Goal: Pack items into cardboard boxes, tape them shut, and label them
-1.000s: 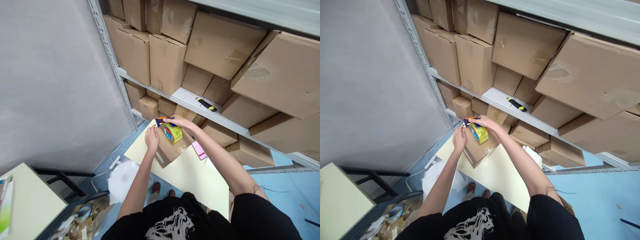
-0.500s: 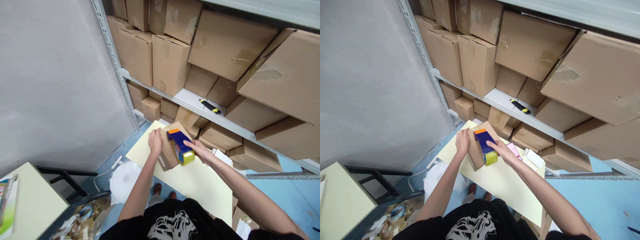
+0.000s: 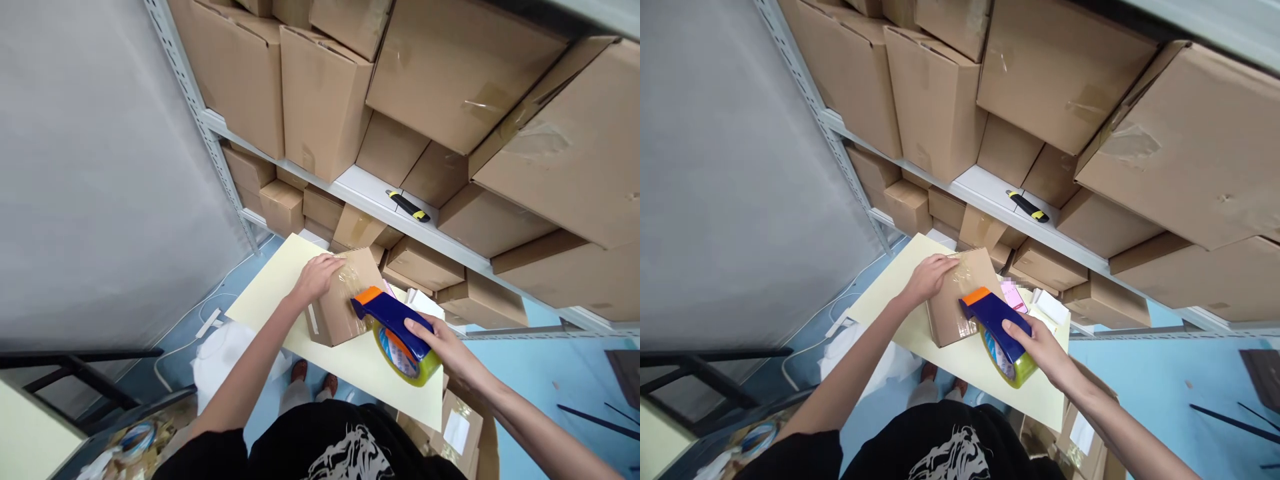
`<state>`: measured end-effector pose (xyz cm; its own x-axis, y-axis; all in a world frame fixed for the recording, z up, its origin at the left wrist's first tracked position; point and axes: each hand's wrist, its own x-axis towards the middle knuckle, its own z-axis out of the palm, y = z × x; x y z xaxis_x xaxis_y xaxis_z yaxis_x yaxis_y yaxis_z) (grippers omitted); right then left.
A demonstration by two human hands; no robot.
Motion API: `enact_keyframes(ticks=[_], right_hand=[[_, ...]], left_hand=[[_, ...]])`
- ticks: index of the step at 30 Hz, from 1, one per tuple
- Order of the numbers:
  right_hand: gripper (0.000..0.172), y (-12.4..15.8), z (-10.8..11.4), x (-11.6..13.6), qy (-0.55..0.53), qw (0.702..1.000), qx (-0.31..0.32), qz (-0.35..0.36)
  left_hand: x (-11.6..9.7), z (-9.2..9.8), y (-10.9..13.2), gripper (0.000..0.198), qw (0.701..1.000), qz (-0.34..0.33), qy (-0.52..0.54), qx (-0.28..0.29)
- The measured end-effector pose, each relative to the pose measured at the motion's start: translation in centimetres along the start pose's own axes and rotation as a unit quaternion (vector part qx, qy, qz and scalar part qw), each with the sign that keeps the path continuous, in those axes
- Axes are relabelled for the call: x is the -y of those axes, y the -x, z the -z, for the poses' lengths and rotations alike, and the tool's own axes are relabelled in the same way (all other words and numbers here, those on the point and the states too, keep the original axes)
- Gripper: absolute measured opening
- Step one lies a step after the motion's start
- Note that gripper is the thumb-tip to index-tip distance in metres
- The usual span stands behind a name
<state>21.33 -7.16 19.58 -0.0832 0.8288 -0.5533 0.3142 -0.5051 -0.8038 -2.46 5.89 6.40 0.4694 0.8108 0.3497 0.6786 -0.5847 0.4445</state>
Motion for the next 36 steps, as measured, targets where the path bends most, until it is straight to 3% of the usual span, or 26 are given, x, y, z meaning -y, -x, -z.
enact_keyframes(ticks=[6, 13, 18, 22, 28, 36], right_hand=[[0.059, 0.9, -0.2, 0.7, 0.04, 0.998, -0.022, -0.031], [0.059, 0.9, -0.3, 2.4, 0.044, 0.995, -0.049, -0.077], [0.056, 1.0, -0.1, 4.2, 0.008, 0.993, 0.002, -0.118], [0.061, 1.0, 0.1, 5.2, 0.008, 0.987, -0.022, -0.158], [0.063, -0.8, 1.1, 6.6, 0.122, 0.984, -0.108, -0.069], [0.035, -3.5, 1.3, 8.7, 0.338, 0.939, -0.063, -0.021]], left_hand=[[-0.8, 0.7, -2.5, 0.035, 0.991, -0.084, 0.058, 0.087], [-1.1, 0.5, -3.5, 0.031, 0.983, -0.046, 0.088, 0.157], [-2.3, 0.3, -3.7, 0.033, 0.971, -0.093, 0.159, 0.154], [-2.2, -0.4, -3.9, 0.03, 0.967, -0.134, 0.166, 0.141], [-1.4, -1.1, -4.6, 0.03, 0.964, -0.11, 0.169, 0.171], [-2.0, -0.7, -4.4, 0.033, 0.959, -0.139, 0.18, 0.169]])
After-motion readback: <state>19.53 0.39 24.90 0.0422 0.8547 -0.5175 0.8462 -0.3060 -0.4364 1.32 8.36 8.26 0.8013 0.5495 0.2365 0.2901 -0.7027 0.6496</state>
